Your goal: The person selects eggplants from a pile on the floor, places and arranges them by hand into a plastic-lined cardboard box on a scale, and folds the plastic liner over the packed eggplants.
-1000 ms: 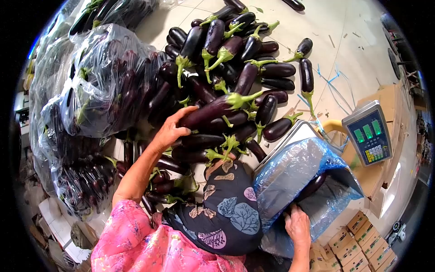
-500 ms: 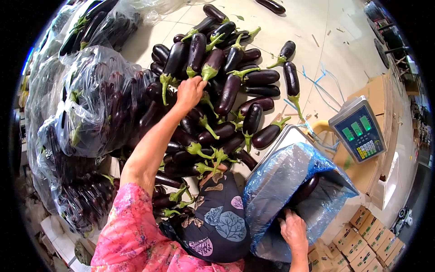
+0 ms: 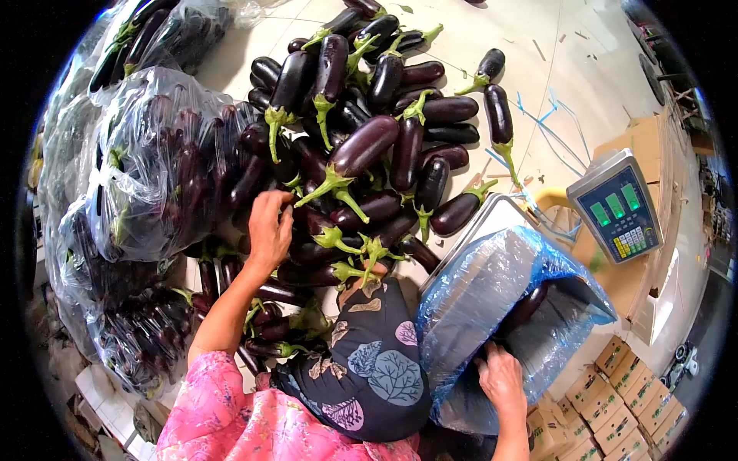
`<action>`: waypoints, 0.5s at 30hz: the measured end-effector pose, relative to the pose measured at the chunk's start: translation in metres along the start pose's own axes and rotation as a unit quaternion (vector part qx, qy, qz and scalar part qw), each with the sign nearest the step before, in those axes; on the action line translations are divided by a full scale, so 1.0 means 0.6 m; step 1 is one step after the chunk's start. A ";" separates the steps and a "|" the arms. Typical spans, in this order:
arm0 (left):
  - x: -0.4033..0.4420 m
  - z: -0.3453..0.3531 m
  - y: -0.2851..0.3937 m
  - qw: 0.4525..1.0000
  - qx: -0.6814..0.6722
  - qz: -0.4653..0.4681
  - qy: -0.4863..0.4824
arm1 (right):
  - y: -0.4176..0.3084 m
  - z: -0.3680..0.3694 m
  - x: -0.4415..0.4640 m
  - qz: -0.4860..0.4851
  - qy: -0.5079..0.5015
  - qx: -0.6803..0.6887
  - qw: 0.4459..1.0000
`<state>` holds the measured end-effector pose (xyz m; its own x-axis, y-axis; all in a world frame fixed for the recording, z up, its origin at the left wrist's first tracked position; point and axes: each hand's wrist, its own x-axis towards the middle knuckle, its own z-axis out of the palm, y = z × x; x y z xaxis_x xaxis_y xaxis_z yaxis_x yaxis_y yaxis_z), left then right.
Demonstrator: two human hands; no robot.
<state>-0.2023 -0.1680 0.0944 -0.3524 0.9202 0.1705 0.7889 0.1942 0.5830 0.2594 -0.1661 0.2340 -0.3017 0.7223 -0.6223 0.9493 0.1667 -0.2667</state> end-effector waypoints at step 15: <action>0.115 0.086 0.048 0.980 -0.132 -0.085 -0.120 | 0.006 0.000 -0.002 -0.007 0.015 0.004 1.000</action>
<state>-0.1779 -0.0811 0.0819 -0.3132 0.9419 -0.1209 0.5603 0.2861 0.7773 0.2634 -0.1663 0.2338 -0.3125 0.7396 -0.5961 0.9439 0.1715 -0.2821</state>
